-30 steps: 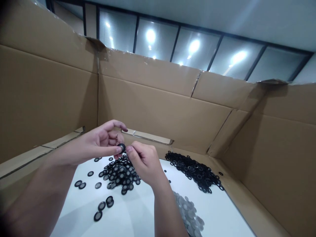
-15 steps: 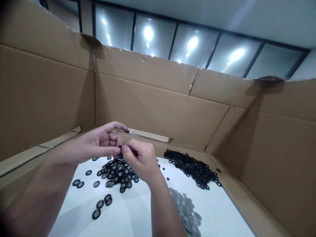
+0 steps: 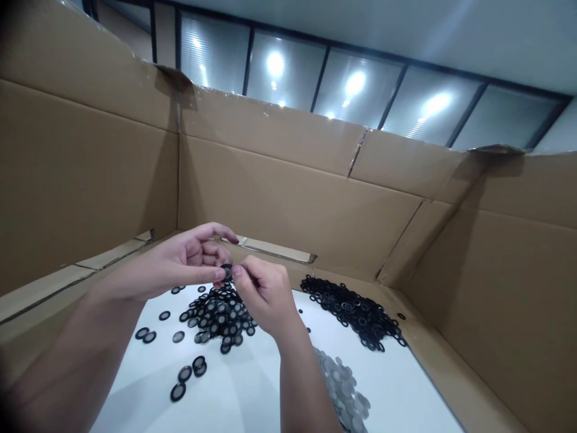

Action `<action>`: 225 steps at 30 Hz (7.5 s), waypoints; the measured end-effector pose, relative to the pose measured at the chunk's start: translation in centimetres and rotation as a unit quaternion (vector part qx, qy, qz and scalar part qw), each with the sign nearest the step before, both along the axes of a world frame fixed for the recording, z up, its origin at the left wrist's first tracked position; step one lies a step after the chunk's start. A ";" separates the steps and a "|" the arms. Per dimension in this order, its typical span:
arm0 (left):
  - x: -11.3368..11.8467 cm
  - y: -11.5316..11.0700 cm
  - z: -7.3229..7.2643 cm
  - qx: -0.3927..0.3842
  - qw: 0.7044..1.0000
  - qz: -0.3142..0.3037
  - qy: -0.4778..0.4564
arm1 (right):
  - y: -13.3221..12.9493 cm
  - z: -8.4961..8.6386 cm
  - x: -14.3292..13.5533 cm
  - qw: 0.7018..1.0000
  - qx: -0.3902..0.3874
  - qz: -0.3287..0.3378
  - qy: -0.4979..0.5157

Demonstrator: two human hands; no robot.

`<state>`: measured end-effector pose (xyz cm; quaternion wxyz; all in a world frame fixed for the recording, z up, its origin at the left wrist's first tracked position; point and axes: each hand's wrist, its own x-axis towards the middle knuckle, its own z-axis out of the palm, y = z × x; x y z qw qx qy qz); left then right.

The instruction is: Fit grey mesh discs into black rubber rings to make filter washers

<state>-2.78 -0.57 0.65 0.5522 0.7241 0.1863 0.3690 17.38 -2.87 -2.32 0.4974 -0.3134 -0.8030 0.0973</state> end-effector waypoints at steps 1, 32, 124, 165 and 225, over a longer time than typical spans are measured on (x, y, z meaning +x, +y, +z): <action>0.0 0.1 -0.1 -0.003 1.000 0.008 -0.004 | 0.0 0.1 0.2 1.000 -0.003 -0.007 -0.004; 2.0 1.6 -1.3 0.012 0.991 0.089 -0.103 | 0.1 0.1 0.1 0.995 -0.021 -0.090 -0.043; 1.7 1.9 -1.6 -0.035 0.999 -0.005 -0.016 | -1.1 1.6 1.5 0.989 -0.049 -0.053 -0.128; 2.5 1.5 -1.6 -0.031 0.998 0.041 -0.036 | -0.9 1.5 1.8 0.991 -0.040 -0.082 -0.098; 1.4 13.2 -11.0 0.124 0.901 0.125 0.398 | 0.6 0.8 2.1 0.987 -0.027 -0.137 -0.080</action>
